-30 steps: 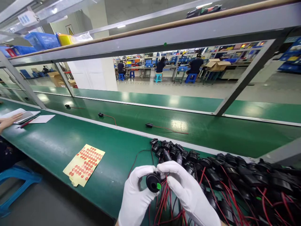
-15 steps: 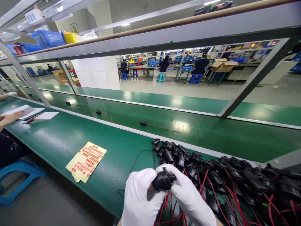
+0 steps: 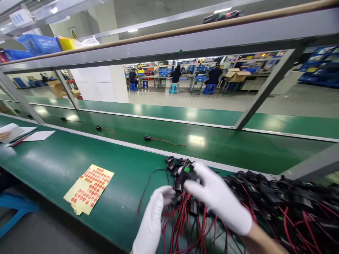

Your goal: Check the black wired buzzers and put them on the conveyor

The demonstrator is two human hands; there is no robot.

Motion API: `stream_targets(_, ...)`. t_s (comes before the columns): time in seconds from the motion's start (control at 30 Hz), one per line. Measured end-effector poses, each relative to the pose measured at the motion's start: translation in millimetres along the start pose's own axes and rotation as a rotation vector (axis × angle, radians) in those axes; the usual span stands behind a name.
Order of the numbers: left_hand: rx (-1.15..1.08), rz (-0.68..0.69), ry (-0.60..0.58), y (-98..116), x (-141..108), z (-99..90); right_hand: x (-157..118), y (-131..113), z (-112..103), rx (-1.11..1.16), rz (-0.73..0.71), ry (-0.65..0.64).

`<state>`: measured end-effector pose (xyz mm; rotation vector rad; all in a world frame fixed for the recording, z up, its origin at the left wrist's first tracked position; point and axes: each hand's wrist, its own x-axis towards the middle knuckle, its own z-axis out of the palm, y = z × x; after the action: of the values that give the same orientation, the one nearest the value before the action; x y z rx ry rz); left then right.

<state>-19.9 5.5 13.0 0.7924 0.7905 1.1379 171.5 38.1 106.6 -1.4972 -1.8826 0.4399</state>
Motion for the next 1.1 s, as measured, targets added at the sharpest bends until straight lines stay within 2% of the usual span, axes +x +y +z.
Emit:
stream_targets(0.07, 0.131, 0.062, 0.112, 6.1, 8.5, -15.4, 33.7, 28.0, -42.2, -0.532, 0.014, 0.353)
stream_targets(0.1, 0.186, 0.08, 0.158, 8.5, 13.5, -22.7, 52.0, 44.2, -64.1, -0.638, 0.047, 0.413)
stream_targets(0.17, 0.23, 0.072, 0.192, 10.0, 22.8, -33.4, 88.0, 77.9, -100.9, -0.766, 0.105, 0.409)
stream_targets(0.23, 0.225, 0.04, 0.178, 7.1, 28.8, -37.6, 118.0, 111.2, -119.0, -0.856, 0.149, 0.23)
stream_targets(0.3, 0.227, 0.008, 0.167, 1.9, 30.6, -36.6, 136.9, 142.5, -115.5, -0.903, 0.226, 0.009)
stream_targets(0.37, 0.23, -0.02, 0.163, -2.6, 29.5, -34.1, 143.4, 170.0, -96.9, -0.915, 0.309, -0.176)
stream_targets(0.43, 0.236, -0.04, 0.167, -4.2, 27.9, -33.3, 141.0, 191.2, -74.4, -0.908, 0.374, -0.307)
stream_targets(0.5, 0.243, -0.053, 0.177, -2.7, 27.6, -34.9, 136.7, 203.8, -56.1, -0.894, 0.418, -0.383)
stream_targets(0.6, 0.255, -0.066, 0.192, 1.3, 30.7, -37.9, 138.2, 203.0, -36.7, -0.87, 0.431, -0.403)
stream_targets(0.7, 0.257, -0.08, 0.187, 0.7, 34.9, -34.9, 147.8, 179.2, -9.8, -0.801, 0.348, -0.392)
stream_targets(0.83, 0.249, -0.084, 0.157, -7.9, 32.5, -22.3, 154.4, 132.7, 52.7, -0.62, 0.175, -0.508)
stream_targets(0.93, 0.245, -0.051, 0.15, -11.0, 24.5, -15.4, 155.4, 107.1, 94.4, -0.542, 0.185, -0.597)
stream_targets(1.0, 0.248, -0.024, 0.163, -8.7, 19.4, -15.2, 157.1, 97.2, 106.2, -0.486, 0.202, -0.604)
stream_targets(1.1, 0.257, 0.012, 0.197, -0.3, 13.3, -21.4, 157.0, 87.6, 97.0, -0.346, 0.16, -0.535)
